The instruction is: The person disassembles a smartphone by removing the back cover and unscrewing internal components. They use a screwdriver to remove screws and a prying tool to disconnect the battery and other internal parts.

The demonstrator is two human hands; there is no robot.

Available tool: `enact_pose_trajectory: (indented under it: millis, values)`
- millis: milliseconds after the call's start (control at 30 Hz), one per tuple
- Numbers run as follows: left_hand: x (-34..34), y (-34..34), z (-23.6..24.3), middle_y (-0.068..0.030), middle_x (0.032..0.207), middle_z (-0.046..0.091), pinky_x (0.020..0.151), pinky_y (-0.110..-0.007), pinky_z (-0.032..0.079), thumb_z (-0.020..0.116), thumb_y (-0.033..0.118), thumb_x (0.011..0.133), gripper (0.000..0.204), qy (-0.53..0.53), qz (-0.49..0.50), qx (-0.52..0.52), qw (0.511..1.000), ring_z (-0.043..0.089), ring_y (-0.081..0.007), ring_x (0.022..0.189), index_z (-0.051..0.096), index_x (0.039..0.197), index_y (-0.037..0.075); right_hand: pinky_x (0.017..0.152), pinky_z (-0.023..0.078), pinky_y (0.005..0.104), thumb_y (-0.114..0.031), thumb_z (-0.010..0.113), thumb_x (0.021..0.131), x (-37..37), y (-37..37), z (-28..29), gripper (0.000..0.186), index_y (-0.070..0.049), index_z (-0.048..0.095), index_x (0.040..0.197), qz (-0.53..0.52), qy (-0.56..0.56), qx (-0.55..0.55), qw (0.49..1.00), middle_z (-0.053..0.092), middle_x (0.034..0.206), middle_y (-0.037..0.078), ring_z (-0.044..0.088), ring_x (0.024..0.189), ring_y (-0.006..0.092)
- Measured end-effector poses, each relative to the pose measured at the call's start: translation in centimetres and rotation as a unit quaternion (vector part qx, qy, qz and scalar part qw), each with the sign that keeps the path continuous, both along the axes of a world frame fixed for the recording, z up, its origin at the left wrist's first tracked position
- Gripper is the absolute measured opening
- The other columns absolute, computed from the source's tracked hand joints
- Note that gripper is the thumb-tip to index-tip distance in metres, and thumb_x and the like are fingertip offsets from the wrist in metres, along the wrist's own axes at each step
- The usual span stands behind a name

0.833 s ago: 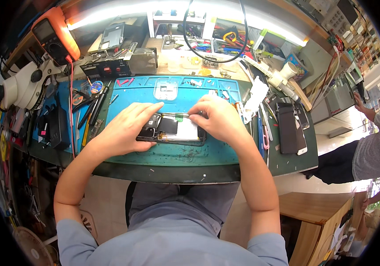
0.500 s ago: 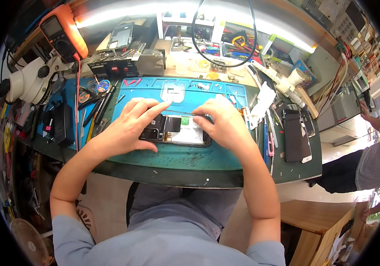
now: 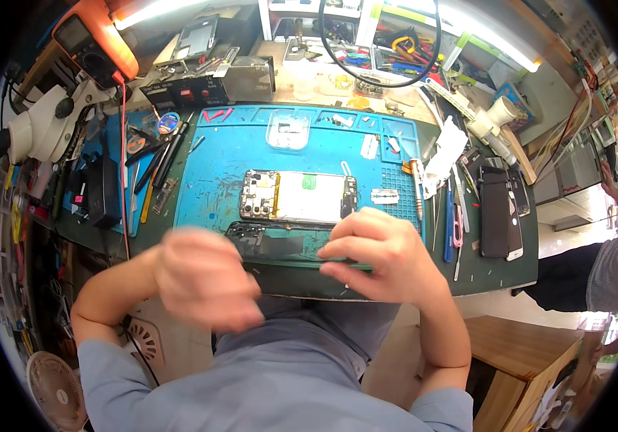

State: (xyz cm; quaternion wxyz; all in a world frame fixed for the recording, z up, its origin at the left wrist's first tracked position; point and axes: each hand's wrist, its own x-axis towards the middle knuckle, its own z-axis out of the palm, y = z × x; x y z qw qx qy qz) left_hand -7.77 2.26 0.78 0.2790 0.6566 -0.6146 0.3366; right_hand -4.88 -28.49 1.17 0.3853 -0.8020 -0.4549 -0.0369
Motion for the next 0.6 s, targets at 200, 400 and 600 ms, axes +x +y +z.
enact_pose_trajectory:
  millis: [200, 400, 600]
  values:
    - [-6.1, -9.5, -6.2, -0.0017, 0.086, 0.062, 0.065, -0.029, 0.044, 0.065, 0.024, 0.091, 0.024, -0.006, -0.181, 0.170, 0.969, 0.059, -0.0177, 0.079, 0.072, 0.101, 0.003, 0.061, 0.052, 0.0335, -0.017, 0.091, 0.076, -0.9, 0.3, -0.8, 0.023, -0.009, 0.077, 0.094, -0.007, -0.002, -0.018, 1.000, 0.068, 0.084, 0.004, 0.067, 0.075, 0.0232]
    - [-10.4, -13.7, -13.0, -0.0055, 0.091, 0.070, 0.075, -0.038, 0.046, 0.062, 0.037, 0.093, 0.034, 0.170, -0.149, 0.432, 0.873, 0.065, -0.0237, 0.082, 0.072, 0.095, 0.004, 0.054, 0.045, 0.0344, -0.001, 0.075, 0.090, 0.9, 0.9, 2.0, 0.020, -0.006, 0.077, 0.109, -0.139, -0.002, -0.058, 0.989, 0.061, 0.073, 0.008, 0.058, 0.059, 0.0229]
    - [-10.4, -13.0, -14.8, -0.0065, 0.099, 0.072, 0.082, -0.043, 0.049, 0.060, 0.032, 0.096, 0.033, 0.144, -0.073, 0.408, 0.899, 0.069, -0.0271, 0.094, 0.073, 0.104, 0.003, 0.064, 0.052, 0.0372, -0.001, 0.075, 0.089, 2.9, 3.9, 3.4, 0.019, -0.005, 0.075, 0.108, -0.104, -0.008, -0.089, 0.991, 0.066, 0.084, 0.009, 0.066, 0.073, 0.0262]
